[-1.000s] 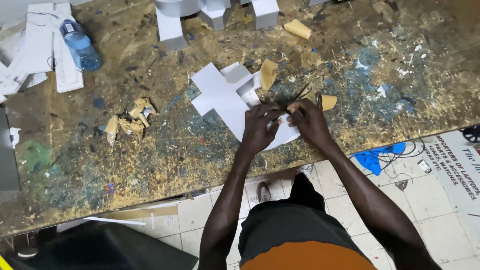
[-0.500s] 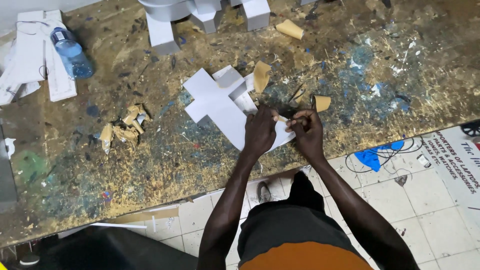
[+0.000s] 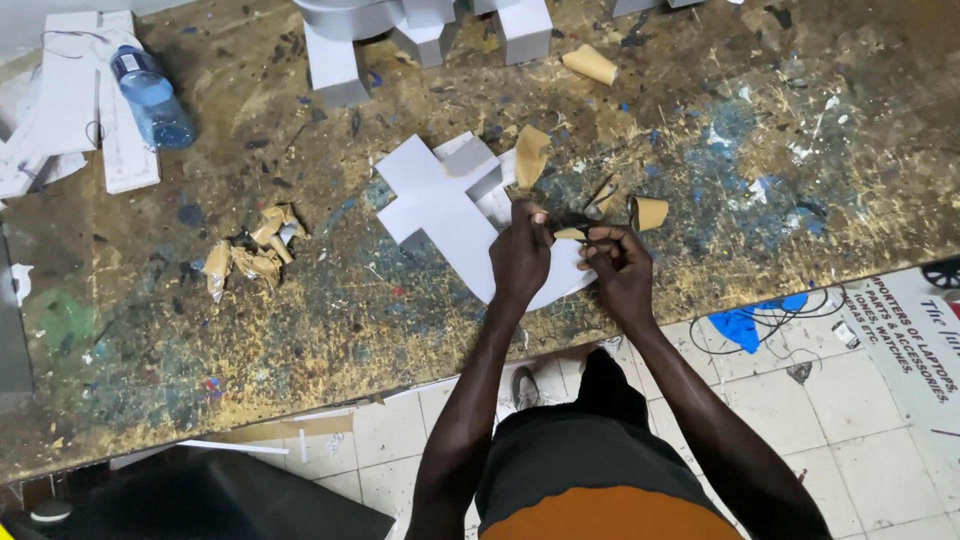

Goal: Peeling off the protective brown paper film from white 3D foam or plastic letters on a workshop table.

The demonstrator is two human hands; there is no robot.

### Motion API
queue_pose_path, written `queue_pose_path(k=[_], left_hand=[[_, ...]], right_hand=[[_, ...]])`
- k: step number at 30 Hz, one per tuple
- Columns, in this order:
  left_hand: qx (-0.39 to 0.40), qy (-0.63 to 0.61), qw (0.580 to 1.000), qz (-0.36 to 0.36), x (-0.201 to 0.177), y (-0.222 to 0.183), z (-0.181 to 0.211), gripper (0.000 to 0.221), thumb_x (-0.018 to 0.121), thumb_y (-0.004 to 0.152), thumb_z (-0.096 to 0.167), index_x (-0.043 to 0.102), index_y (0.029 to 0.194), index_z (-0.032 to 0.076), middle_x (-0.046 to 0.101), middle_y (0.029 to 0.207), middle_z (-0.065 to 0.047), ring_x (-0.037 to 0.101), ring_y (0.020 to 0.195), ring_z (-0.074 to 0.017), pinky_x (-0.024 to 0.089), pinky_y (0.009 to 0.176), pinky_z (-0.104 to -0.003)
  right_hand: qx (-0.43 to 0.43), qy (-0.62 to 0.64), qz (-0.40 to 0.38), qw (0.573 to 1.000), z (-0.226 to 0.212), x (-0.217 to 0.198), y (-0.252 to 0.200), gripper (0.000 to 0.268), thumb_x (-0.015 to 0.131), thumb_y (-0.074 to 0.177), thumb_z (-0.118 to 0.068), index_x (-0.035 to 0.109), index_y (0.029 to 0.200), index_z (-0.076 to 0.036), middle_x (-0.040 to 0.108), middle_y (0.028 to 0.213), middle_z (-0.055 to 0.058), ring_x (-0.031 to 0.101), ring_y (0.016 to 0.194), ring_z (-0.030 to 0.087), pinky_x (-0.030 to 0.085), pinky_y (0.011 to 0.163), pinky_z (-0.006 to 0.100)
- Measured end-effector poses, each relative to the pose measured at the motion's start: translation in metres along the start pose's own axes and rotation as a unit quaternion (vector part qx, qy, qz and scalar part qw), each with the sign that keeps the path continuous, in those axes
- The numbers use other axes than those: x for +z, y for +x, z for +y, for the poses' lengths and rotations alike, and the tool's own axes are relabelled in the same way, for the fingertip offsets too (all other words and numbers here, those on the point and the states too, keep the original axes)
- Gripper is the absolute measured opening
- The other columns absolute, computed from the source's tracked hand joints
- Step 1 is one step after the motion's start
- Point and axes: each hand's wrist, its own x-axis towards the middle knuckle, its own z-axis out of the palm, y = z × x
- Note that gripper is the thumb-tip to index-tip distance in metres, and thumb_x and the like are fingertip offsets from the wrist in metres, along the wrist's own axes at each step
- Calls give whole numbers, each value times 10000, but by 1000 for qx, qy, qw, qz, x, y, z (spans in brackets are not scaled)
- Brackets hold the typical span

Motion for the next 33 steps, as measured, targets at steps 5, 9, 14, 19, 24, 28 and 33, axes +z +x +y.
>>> queue_pose_path(k=[5,9,14,19,24,28,33], left_hand=[[-1,-30,999,11,-1,-4,-2,157,452,1227,282,584,1213,198,799,831,-16,812,842,-362,613,864,-557],[6,-75,997,36,-15,-6,13,196,575,1184,263,706,1171,118,822,917,-171,788,919,-484,626,861,-632],[12,-69,996,50,7,-7,-12,158,666,1142,270,786,1210,192,832,949,-79,819,937,-384,663,884,-559],[7,-36,998,59,6,-6,-10,137,711,1100,246,750,1219,190,821,946,-80,805,918,-384,659,857,-581],[0,22,999,48,9,2,-4,188,676,1100,152,759,1267,125,841,1082,-155,809,954,-459,654,889,-632],[26,78,996,16,-1,1,14,228,674,1088,97,793,1280,127,850,1142,-91,821,951,-421,655,905,-588],[22,158,987,-15,-3,5,20,470,446,1235,423,787,1256,101,801,1078,-91,817,1003,-353,601,946,-508]], right_hand=[[-25,-47,-1,999,-35,2,12,206,677,1128,40,713,1329,70,777,1016,241,786,854,228,647,792,394],[-151,-246,-85,954,-33,2,33,330,928,992,-12,804,1298,4,710,1000,234,764,919,423,624,757,494],[-80,-209,-40,974,-34,4,48,86,802,1099,-48,827,1181,-54,761,1070,189,765,826,296,586,837,454],[-45,-160,22,986,-48,-17,62,225,793,1126,-7,677,1319,2,774,1035,199,776,777,252,589,760,415],[-209,-283,-85,932,-44,-35,70,279,604,1079,143,753,1314,127,609,1468,493,550,1315,768,522,1026,760],[-269,-387,-92,877,-32,-44,60,479,660,967,33,728,1437,100,438,1705,429,355,1540,720,386,1263,734],[-64,-425,-206,879,-35,-28,42,347,612,1145,-284,851,1352,-140,838,1037,197,787,930,514,625,761,616]])
